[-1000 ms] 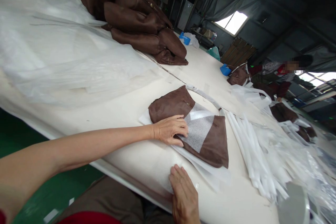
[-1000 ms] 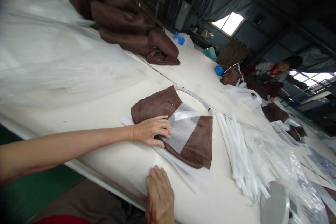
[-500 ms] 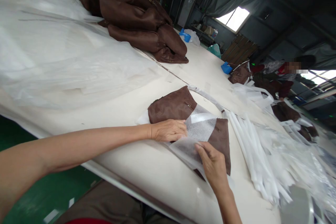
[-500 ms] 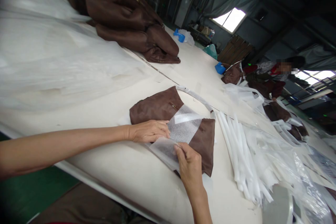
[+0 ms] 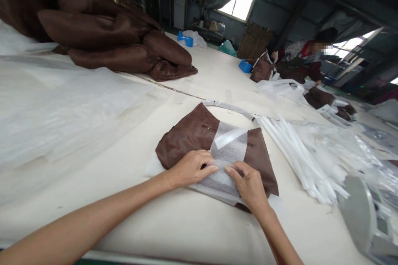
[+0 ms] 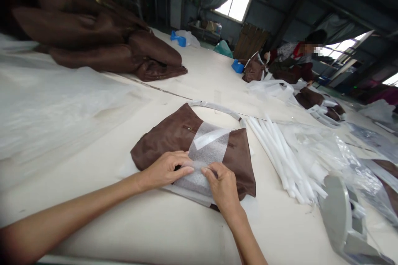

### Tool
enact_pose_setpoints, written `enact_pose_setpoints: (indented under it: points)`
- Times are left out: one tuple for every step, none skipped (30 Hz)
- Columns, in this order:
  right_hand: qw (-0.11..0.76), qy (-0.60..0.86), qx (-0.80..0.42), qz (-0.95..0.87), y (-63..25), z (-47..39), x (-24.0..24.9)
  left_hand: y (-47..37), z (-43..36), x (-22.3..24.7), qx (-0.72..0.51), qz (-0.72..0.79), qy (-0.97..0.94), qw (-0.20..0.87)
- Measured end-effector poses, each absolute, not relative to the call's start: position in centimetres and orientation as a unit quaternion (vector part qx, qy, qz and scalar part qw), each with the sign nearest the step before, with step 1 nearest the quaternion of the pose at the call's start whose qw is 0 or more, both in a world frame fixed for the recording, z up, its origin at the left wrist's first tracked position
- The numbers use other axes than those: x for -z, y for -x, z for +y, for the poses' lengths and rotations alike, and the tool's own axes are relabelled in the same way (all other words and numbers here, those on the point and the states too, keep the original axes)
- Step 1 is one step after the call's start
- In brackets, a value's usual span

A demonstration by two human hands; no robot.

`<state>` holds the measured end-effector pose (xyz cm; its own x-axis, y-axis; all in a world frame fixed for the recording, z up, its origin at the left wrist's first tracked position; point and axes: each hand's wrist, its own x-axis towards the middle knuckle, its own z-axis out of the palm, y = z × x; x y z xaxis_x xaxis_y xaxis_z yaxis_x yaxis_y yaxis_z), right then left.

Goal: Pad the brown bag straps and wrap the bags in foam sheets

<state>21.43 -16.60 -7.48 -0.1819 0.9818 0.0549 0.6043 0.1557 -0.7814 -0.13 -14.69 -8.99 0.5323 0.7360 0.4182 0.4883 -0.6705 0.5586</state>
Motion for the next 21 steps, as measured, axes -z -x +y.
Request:
enact_pose_setpoints:
  points:
    - [0.295,0.574,-0.315,-0.696,-21.3,-16.5,7.6,0.0,-14.8,9.0,-0.323,0.373,-0.847,0.196]
    - [0.293,0.581,-0.312,-0.692,-21.3,-16.5,7.7,0.0,-14.9,9.0,-0.322,0.391,-0.839,0.198]
    - [0.29,0.587,-0.31,-0.689,-21.2,-16.4,7.8,-0.1,-15.0,9.1,-0.321,0.409,-0.831,0.197]
    - [0.288,0.593,-0.308,-0.686,-21.1,-16.3,7.9,-0.2,-15.1,9.1,-0.322,0.424,-0.825,0.192]
    - [0.286,0.597,-0.307,-0.684,-21.0,-16.3,8.0,-0.2,-15.2,9.2,-0.323,0.436,-0.819,0.184]
    - [0.285,0.601,-0.305,-0.682,-21.0,-16.2,8.2,-0.3,-15.2,9.3,-0.325,0.445,-0.816,0.175]
    - [0.284,0.603,-0.303,-0.681,-20.9,-16.2,8.3,-0.4,-15.2,9.4,-0.327,0.451,-0.814,0.165]
    - [0.284,0.605,-0.3,-0.681,-20.8,-16.2,8.4,-0.4,-15.2,9.4,-0.331,0.453,-0.813,0.156]
    - [0.284,0.606,-0.296,-0.682,-20.8,-16.2,8.5,-0.5,-15.2,9.5,-0.334,0.453,-0.813,0.15]
    - [0.284,0.606,-0.291,-0.684,-20.7,-16.2,8.6,-0.5,-15.2,9.6,-0.336,0.45,-0.814,0.148]
    - [0.284,0.606,-0.287,-0.685,-20.7,-16.2,8.6,-0.6,-15.2,9.7,-0.342,0.448,-0.812,0.151]
    - [0.284,0.607,-0.284,-0.685,-20.6,-16.2,8.6,-0.7,-15.2,9.8,-0.351,0.446,-0.808,0.157]
    - [0.284,0.609,-0.283,-0.684,-20.5,-16.2,8.6,-0.7,-15.2,9.9,-0.364,0.447,-0.8,0.166]
    - [0.283,0.61,-0.284,-0.683,-20.5,-16.2,8.6,-0.7,-15.2,9.9,-0.376,0.452,-0.79,0.175]
    - [0.283,0.611,-0.286,-0.681,-20.5,-16.2,8.5,-0.7,-15.2,9.9,-0.387,0.459,-0.778,0.184]
    - [0.284,0.612,-0.288,-0.679,-20.5,-16.2,8.5,-0.7,-15.2,9.8,-0.393,0.469,-0.767,0.193]
    - [0.285,0.612,-0.29,-0.679,-20.5,-16.3,8.5,-0.6,-15.1,9.6,-0.394,0.479,-0.758,0.204]
    - [0.286,0.611,-0.291,-0.679,-20.5,-16.3,8.6,-0.5,-15.0,9.3,-0.39,0.489,-0.749,0.219]
    - [0.287,0.61,-0.29,-0.679,-20.6,-16.3,8.7,-0.5,-14.8,9.0,-0.383,0.5,-0.739,0.24]
    - [0.29,0.607,-0.29,-0.68,-20.6,-16.3,8.8,-0.4,-14.7,8.6,-0.375,0.51,-0.727,0.266]
    - [0.293,0.605,-0.288,-0.682,-20.6,-16.3,8.9,-0.4,-14.6,8.2,-0.366,0.521,-0.713,0.295]
